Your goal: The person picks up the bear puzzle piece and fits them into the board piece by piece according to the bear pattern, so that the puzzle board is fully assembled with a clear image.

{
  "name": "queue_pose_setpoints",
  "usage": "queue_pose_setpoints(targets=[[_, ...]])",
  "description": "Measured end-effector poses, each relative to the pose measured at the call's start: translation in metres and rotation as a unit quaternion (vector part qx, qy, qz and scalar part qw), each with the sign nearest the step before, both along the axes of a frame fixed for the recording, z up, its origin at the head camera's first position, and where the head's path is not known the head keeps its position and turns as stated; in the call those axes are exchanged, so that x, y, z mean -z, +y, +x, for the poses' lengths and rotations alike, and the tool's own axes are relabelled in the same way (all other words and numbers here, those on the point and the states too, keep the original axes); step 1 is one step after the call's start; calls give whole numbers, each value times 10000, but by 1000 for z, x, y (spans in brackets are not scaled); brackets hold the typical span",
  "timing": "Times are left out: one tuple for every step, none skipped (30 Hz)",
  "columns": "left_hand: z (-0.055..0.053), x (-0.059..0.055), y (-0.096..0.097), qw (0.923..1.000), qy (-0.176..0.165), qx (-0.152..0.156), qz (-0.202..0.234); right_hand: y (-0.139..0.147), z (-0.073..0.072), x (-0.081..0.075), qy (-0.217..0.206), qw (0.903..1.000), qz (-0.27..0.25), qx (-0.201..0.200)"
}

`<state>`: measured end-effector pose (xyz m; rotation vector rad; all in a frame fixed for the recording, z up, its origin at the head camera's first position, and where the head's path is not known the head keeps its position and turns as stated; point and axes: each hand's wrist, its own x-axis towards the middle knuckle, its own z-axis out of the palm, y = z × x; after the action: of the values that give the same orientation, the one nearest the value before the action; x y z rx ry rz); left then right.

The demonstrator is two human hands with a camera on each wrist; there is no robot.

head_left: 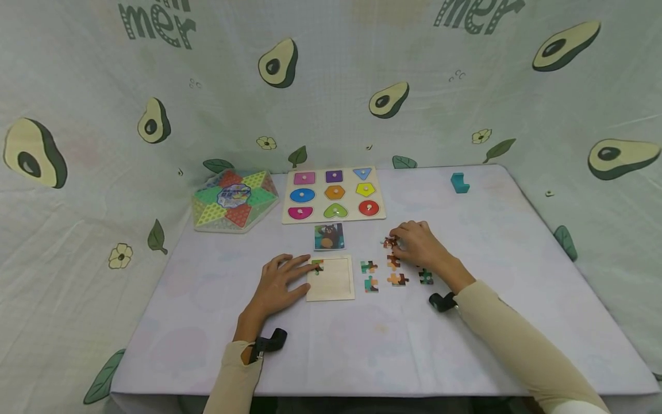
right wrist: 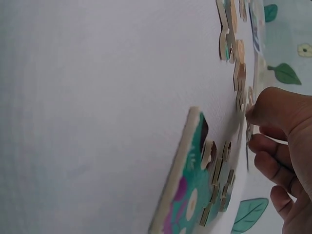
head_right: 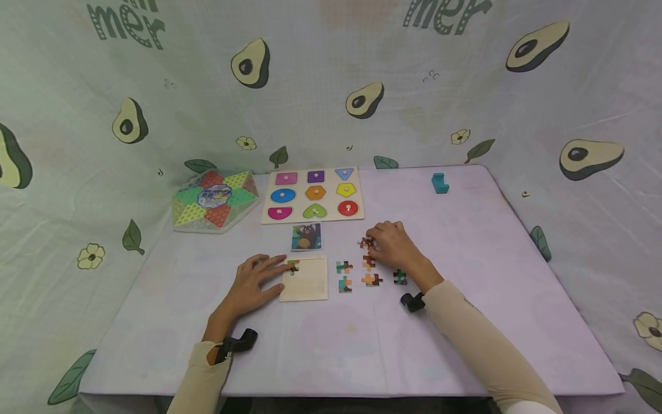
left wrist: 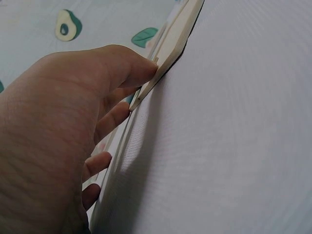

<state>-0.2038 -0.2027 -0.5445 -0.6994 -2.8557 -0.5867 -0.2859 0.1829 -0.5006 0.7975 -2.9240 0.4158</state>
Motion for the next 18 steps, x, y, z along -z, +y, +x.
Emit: queue_pose_setpoints(targets=[[0,0,0,10000,7,5,-6,0,1,-1,32,10000,-28,-3],[0,0,0,10000,11,9,-19,0,1,-1,59,10000,-67,-6],[0,0,0,10000,4,11,-31,1,2,-2,82,9999,-113,-17],[0,0,0,10000,-8,11,-34,1,3,-3,116,9998,-175,-42],[0,-1,0,10000,-23,8,-46,1,4,-4,140,9996,-220,-69],[1,-1,0,10000,-32,8,-57,1,4,-5,167,9995,-264,-99],[1,-1,0,10000,-33,11,-63,1,5,-5,194,9993,-293,-137],[1,-1,0,10000,-37,8,-57,1,5,-5,217,9991,-324,-177],[1,-1,0,10000,-47,7,-44,1,6,-5,255,9988,-355,-223],[1,-1,0,10000,-47,5,-45,0,7,-5,294,9985,-389,-264],[1,-1,0,10000,-55,1,-42,-1,8,-5,330,9982,-403,-295],[1,-1,0,10000,-64,-4,-44,-1,8,-6,373,9979,-425,-316],[1,-1,0,10000,-73,-8,-47,-2,9,-6,408,9977,-432,-335],[0,-1,0,9999,-93,-17,-53,-3,10,-7,439,9973,-459,-360],[0,-1,0,9999,-110,-20,-59,-5,11,-8,472,9971,-466,-383],[0,-1,0,9999,-128,-25,-65,-6,11,-9,490,9969,-469,-405],[0,-1,0,9999,-136,-25,-52,-7,12,-10,517,9965,-479,-444],[0,-1,0,9999,-142,-26,-44,-9,13,-11,535,9961,-498,-486]])
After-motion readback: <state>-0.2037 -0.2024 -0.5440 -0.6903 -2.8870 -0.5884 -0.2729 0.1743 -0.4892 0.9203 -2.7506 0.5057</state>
